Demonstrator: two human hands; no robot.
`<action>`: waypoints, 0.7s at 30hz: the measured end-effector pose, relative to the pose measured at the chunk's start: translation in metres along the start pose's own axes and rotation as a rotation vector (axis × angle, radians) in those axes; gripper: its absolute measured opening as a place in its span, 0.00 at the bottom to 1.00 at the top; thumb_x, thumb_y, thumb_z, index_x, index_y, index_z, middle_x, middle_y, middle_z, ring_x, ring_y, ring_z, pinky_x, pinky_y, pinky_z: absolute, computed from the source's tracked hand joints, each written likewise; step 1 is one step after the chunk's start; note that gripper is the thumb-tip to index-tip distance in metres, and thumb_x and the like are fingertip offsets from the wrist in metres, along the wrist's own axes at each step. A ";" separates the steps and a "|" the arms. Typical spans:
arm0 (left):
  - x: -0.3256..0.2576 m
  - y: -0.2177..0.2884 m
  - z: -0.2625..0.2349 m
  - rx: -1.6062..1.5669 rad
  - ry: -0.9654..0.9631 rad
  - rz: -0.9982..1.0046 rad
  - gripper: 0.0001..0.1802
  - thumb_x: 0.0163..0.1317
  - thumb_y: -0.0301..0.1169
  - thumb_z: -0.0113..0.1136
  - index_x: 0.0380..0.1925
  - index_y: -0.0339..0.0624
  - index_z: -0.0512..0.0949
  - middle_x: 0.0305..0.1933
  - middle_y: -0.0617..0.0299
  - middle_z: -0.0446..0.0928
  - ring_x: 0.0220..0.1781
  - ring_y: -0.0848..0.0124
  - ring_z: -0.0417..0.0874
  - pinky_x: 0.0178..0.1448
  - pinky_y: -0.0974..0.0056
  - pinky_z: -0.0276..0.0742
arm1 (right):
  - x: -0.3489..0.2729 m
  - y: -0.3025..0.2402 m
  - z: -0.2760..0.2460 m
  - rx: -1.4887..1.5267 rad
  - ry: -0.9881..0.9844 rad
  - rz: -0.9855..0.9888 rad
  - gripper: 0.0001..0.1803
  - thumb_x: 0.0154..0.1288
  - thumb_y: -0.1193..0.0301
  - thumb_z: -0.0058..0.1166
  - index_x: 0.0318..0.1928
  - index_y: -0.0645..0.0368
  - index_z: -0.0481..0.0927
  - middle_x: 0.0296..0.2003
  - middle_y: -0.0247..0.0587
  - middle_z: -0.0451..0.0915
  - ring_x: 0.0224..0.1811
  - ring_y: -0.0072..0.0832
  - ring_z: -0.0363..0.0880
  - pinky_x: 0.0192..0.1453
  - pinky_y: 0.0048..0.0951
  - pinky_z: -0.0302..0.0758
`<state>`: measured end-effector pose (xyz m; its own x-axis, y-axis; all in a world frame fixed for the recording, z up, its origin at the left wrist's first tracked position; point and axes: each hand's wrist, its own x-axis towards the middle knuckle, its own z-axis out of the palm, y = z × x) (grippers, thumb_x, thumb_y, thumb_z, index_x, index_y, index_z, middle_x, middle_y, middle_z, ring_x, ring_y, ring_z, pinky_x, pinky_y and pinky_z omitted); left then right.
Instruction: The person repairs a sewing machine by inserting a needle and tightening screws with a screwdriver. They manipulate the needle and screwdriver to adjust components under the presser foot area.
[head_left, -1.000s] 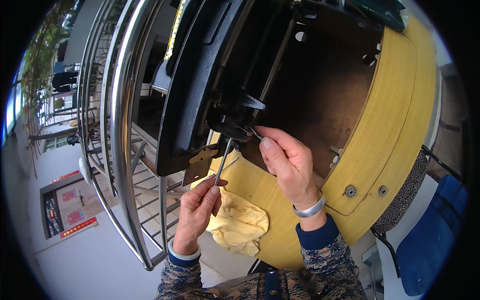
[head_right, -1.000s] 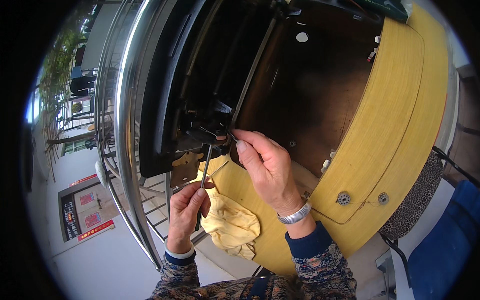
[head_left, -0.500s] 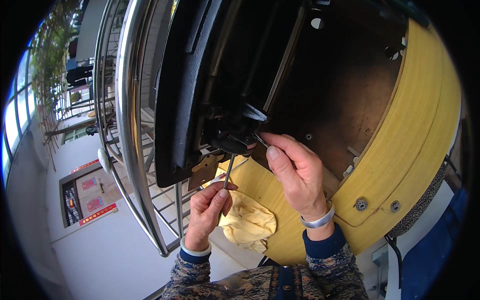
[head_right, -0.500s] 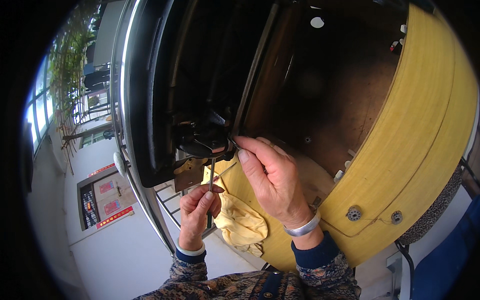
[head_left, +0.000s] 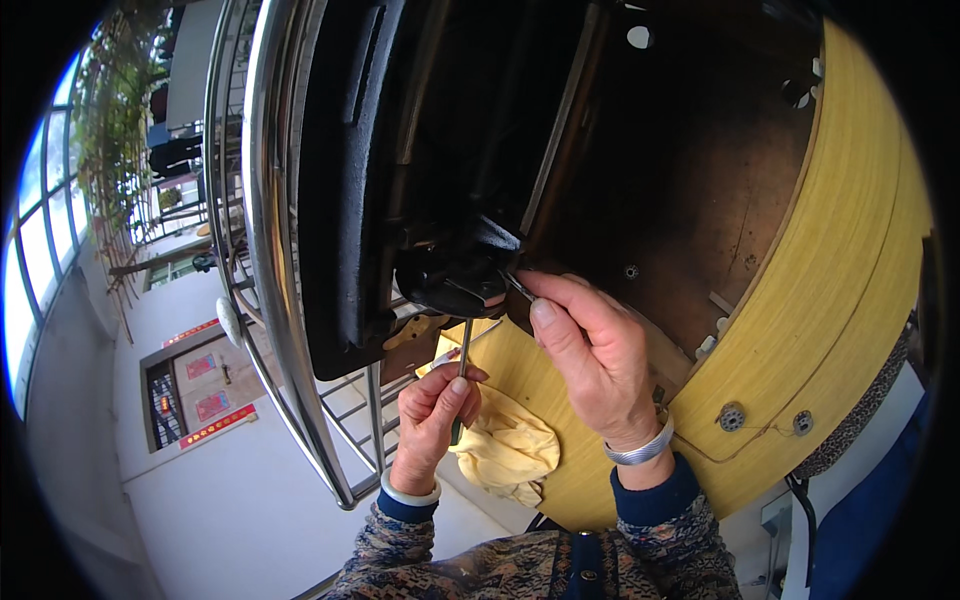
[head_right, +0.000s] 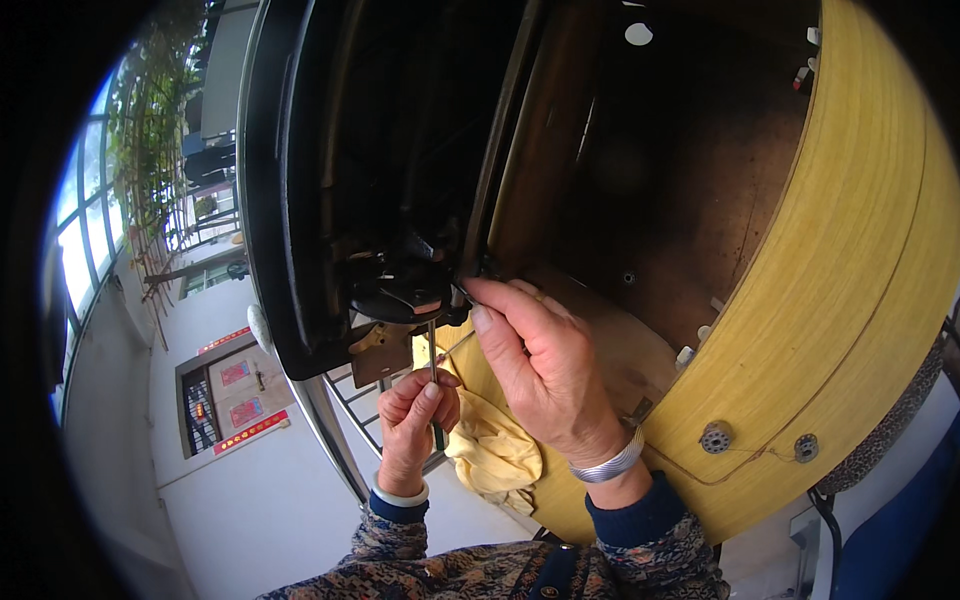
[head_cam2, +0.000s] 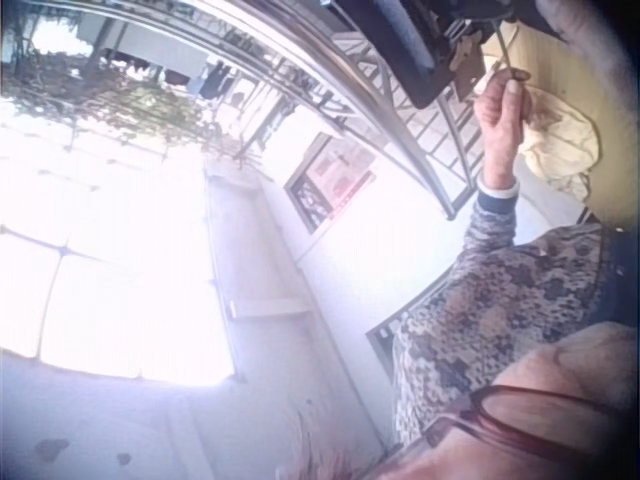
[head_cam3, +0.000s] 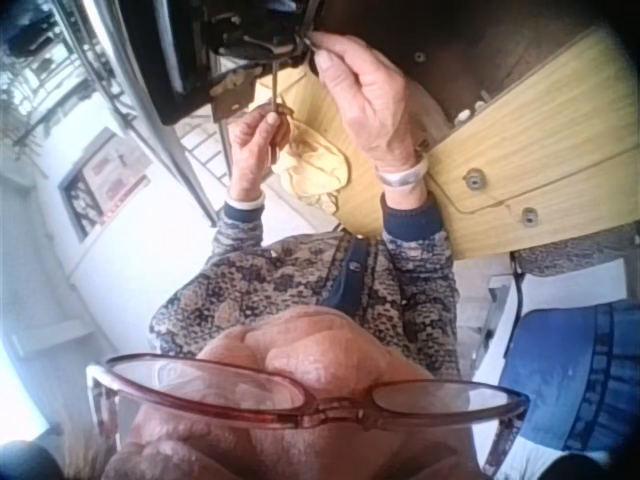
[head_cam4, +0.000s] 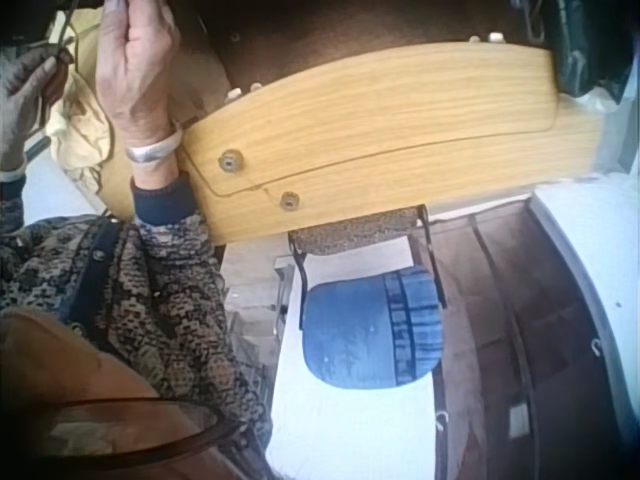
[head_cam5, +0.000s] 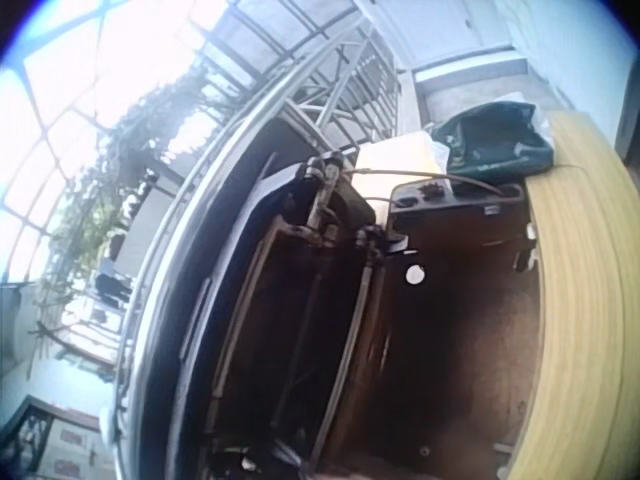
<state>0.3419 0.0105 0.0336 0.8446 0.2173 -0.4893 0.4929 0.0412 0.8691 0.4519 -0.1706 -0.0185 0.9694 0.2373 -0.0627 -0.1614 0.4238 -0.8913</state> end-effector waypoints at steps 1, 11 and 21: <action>0.000 -0.001 0.000 0.035 0.012 0.008 0.14 0.74 0.28 0.52 0.45 0.24 0.77 0.23 0.68 0.68 0.23 0.79 0.65 0.30 0.72 0.65 | 0.000 0.000 0.000 -0.002 -0.003 0.000 0.12 0.72 0.76 0.52 0.51 0.69 0.80 0.38 0.48 0.83 0.38 0.34 0.83 0.41 0.27 0.77; 0.000 0.001 0.002 0.188 0.095 0.037 0.15 0.75 0.30 0.52 0.43 0.23 0.78 0.22 0.66 0.70 0.22 0.79 0.66 0.28 0.73 0.63 | -0.002 0.001 0.000 0.068 -0.010 0.036 0.12 0.72 0.76 0.52 0.51 0.69 0.79 0.38 0.49 0.83 0.36 0.37 0.83 0.39 0.29 0.77; 0.002 0.004 0.005 0.085 0.077 -0.035 0.16 0.75 0.33 0.52 0.39 0.25 0.79 0.20 0.67 0.68 0.22 0.78 0.66 0.27 0.72 0.63 | -0.001 0.002 -0.002 0.079 -0.021 0.066 0.13 0.72 0.75 0.52 0.52 0.68 0.79 0.38 0.50 0.83 0.36 0.37 0.83 0.40 0.30 0.77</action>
<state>0.3466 0.0063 0.0359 0.8096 0.2917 -0.5094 0.5405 -0.0319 0.8408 0.4510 -0.1716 -0.0207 0.9524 0.2845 -0.1097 -0.2394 0.4746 -0.8470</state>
